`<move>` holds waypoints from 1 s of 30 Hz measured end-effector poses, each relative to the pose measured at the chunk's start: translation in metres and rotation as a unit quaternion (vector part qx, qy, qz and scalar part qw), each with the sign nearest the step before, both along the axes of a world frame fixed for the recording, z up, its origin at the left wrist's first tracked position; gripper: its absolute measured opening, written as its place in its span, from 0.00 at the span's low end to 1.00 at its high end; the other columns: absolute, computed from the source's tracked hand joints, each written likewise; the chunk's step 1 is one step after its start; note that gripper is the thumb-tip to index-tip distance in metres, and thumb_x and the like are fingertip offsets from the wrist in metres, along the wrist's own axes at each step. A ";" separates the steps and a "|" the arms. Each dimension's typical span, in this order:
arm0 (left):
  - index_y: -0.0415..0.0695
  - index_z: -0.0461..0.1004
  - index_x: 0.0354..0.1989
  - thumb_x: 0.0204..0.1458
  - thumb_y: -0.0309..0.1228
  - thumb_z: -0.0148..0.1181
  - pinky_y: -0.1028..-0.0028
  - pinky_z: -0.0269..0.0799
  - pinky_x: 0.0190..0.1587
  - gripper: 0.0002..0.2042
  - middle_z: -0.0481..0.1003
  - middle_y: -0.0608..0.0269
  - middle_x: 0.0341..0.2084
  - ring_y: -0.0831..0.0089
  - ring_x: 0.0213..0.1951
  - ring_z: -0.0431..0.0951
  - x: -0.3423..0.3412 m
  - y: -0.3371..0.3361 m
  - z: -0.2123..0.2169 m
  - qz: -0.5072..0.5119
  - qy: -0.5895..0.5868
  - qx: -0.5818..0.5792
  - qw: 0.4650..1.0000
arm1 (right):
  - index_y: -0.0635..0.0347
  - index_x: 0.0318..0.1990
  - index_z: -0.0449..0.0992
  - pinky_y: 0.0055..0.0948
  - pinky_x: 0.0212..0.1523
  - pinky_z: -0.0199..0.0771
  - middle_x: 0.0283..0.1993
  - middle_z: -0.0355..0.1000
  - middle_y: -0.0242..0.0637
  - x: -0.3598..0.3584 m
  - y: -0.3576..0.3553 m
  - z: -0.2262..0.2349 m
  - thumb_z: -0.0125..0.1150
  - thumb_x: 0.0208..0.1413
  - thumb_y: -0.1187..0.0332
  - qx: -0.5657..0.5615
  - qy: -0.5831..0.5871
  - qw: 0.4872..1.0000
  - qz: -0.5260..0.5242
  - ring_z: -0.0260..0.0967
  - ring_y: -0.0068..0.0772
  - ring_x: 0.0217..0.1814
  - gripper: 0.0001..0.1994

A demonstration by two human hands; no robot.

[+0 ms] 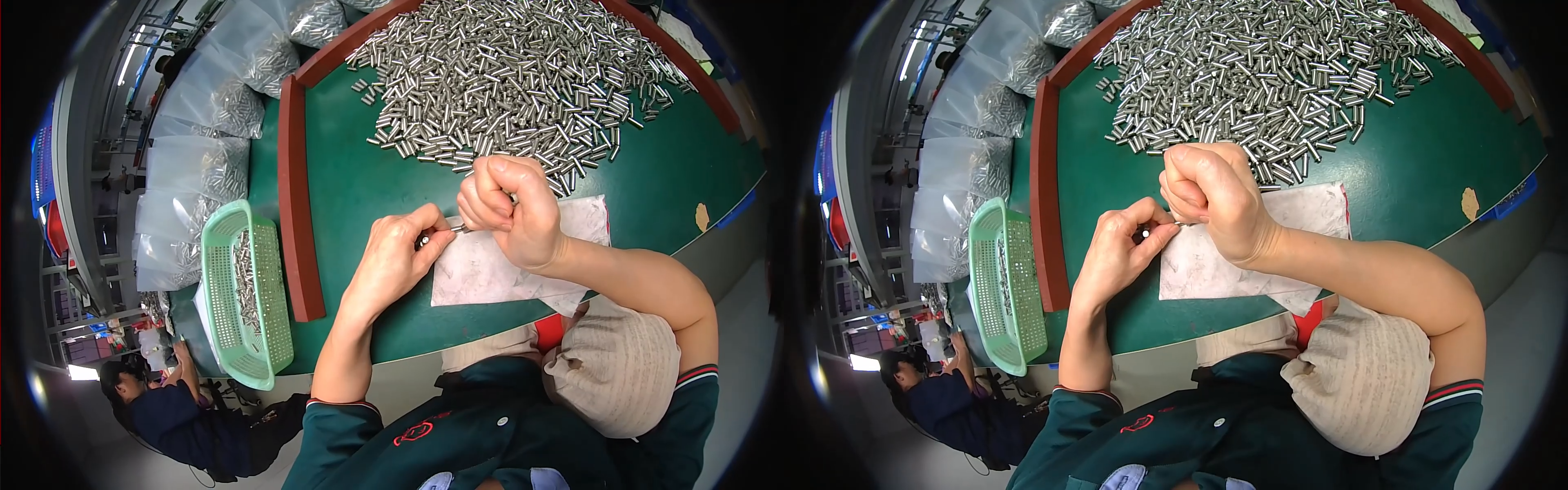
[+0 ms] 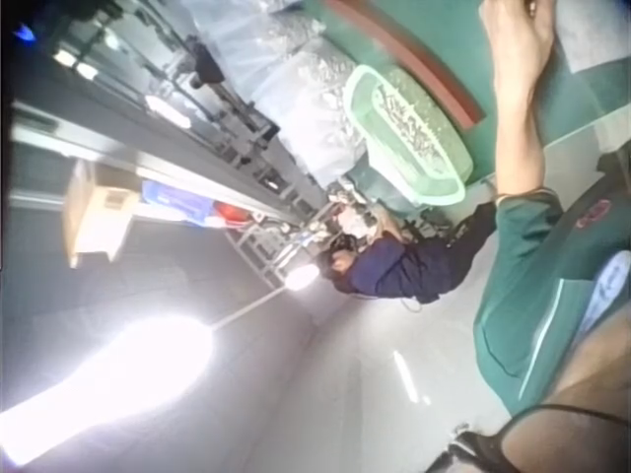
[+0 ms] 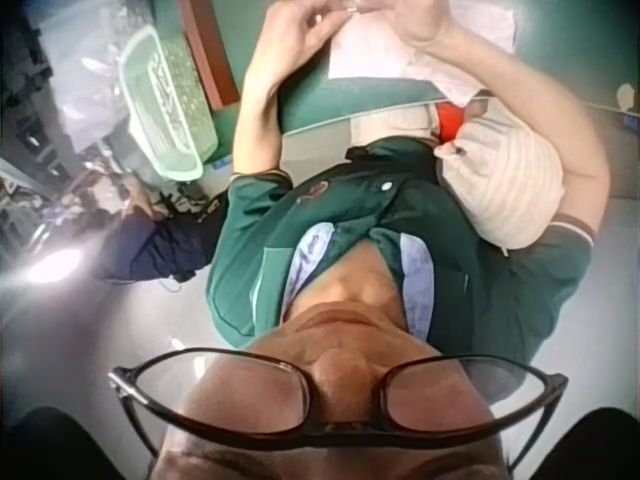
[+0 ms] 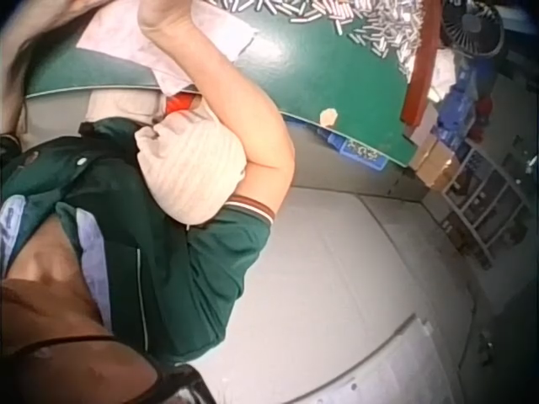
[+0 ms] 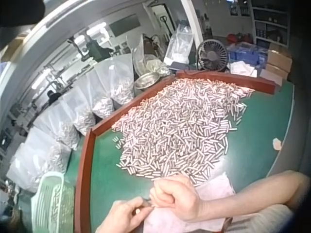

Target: Inspecting and assembling small metal pins using a precision hand tool at a workbench.

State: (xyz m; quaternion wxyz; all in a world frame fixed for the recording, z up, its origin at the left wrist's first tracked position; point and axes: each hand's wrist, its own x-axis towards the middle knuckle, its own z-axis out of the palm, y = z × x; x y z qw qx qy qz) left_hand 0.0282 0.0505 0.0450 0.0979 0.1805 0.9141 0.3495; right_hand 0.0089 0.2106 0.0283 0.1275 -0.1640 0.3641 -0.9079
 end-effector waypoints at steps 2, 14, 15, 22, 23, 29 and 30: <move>0.36 0.68 0.22 0.43 0.23 0.57 0.79 0.60 0.17 0.05 0.69 0.64 0.14 0.80 0.14 0.64 0.000 0.000 0.000 0.002 -0.001 0.001 1.000 | 0.54 0.12 0.50 0.21 0.15 0.39 0.08 0.44 0.25 0.000 -0.002 0.000 0.34 0.54 0.64 0.005 0.000 1.000 -0.005 0.35 0.18 0.11 0.18; 0.42 0.63 0.28 0.51 0.28 0.50 0.86 0.50 0.18 0.05 0.63 0.66 0.18 0.86 0.17 0.54 -0.009 -0.022 -0.001 0.097 -0.358 0.523 0.768 | 0.52 0.11 0.49 0.21 0.14 0.38 0.07 0.44 0.24 -0.003 0.000 0.003 0.33 0.55 0.63 -0.023 -0.006 1.000 -0.007 0.35 0.18 0.10 0.19; 0.43 0.63 0.28 0.51 0.29 0.50 0.87 0.49 0.18 0.05 0.63 0.66 0.20 0.86 0.17 0.54 -0.010 -0.025 -0.003 0.074 -0.410 0.607 0.677 | 0.52 0.11 0.49 0.21 0.14 0.38 0.07 0.44 0.24 -0.002 0.002 0.003 0.33 0.55 0.63 -0.022 -0.007 1.000 -0.008 0.35 0.18 0.10 0.19; 0.39 0.64 0.35 0.51 0.26 0.48 0.87 0.50 0.17 0.05 0.66 0.65 0.24 0.87 0.16 0.54 -0.012 -0.019 -0.005 0.126 -0.411 0.610 0.666 | 0.54 0.11 0.49 0.20 0.16 0.40 0.09 0.44 0.25 -0.002 0.003 0.004 0.36 0.54 0.64 -0.028 -0.017 0.999 0.014 0.37 0.17 0.12 0.18; 0.38 0.64 0.38 0.51 0.26 0.48 0.87 0.50 0.17 0.08 0.67 0.64 0.24 0.87 0.16 0.54 -0.013 -0.019 -0.004 0.137 -0.415 0.598 0.672 | 0.54 0.11 0.49 0.20 0.16 0.40 0.09 0.44 0.25 -0.003 0.003 0.003 0.36 0.54 0.64 -0.027 -0.016 0.999 0.015 0.37 0.17 0.12 0.18; 0.36 0.65 0.41 0.51 0.25 0.48 0.87 0.50 0.17 0.10 0.70 0.60 0.26 0.87 0.15 0.54 -0.013 -0.024 -0.011 0.162 -0.419 0.610 0.653 | 0.54 0.11 0.49 0.20 0.16 0.40 0.08 0.44 0.25 -0.003 0.002 0.003 0.36 0.53 0.63 -0.023 -0.026 0.999 0.016 0.37 0.17 0.12 0.19; 0.36 0.65 0.41 0.51 0.25 0.48 0.87 0.50 0.17 0.10 0.70 0.60 0.26 0.87 0.15 0.54 -0.014 -0.024 -0.011 0.161 -0.419 0.610 0.652 | 0.54 0.11 0.49 0.20 0.16 0.40 0.08 0.44 0.25 -0.003 0.003 0.003 0.36 0.53 0.63 -0.021 -0.026 0.999 0.014 0.37 0.17 0.12 0.19</move>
